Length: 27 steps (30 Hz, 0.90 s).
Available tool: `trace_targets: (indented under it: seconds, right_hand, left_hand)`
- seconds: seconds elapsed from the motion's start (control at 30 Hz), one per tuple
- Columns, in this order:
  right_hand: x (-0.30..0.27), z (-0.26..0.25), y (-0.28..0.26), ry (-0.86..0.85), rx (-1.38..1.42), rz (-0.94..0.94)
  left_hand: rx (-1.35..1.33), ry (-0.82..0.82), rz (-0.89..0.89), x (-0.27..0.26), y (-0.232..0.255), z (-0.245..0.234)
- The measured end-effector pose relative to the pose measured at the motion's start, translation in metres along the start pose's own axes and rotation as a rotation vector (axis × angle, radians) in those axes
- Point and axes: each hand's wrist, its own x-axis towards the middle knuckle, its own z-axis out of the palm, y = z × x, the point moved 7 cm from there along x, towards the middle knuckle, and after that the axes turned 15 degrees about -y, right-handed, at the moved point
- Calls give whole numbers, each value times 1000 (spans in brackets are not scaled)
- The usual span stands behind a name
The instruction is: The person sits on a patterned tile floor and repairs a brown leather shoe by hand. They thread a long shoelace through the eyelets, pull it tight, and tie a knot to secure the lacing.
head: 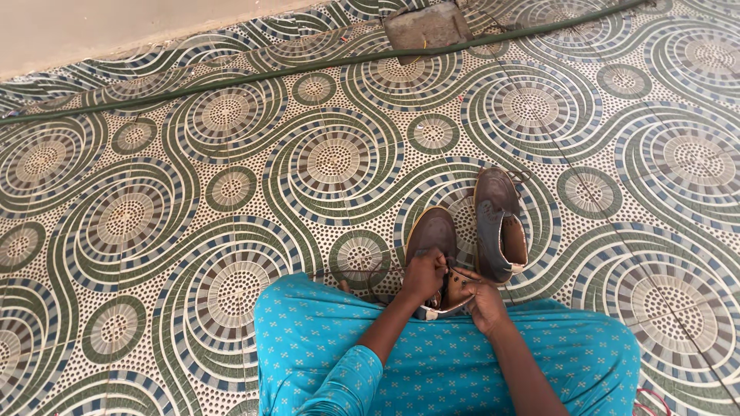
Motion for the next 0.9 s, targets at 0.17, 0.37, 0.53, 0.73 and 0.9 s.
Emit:
trace_targets:
  seconds: [0.17, 0.37, 0.53, 0.73, 0.9]
  right_hand:
    - [-10, 11, -10, 106, 49, 25]
    - [15, -18, 9, 86, 86, -46]
    - [36, -47, 28, 156, -248, -212]
    - [42, -55, 37, 165, -325, -215]
    - [40, -52, 33, 179, -388, -252]
  left_hand:
    - [-11, -23, -41, 2, -8, 4]
    - [-19, -35, -82, 2, -15, 8]
    - [-9, -27, -93, 2, -13, 5]
    - [5, -57, -123, 1, -13, 6]
    - [9, -63, -133, 1, -10, 5]
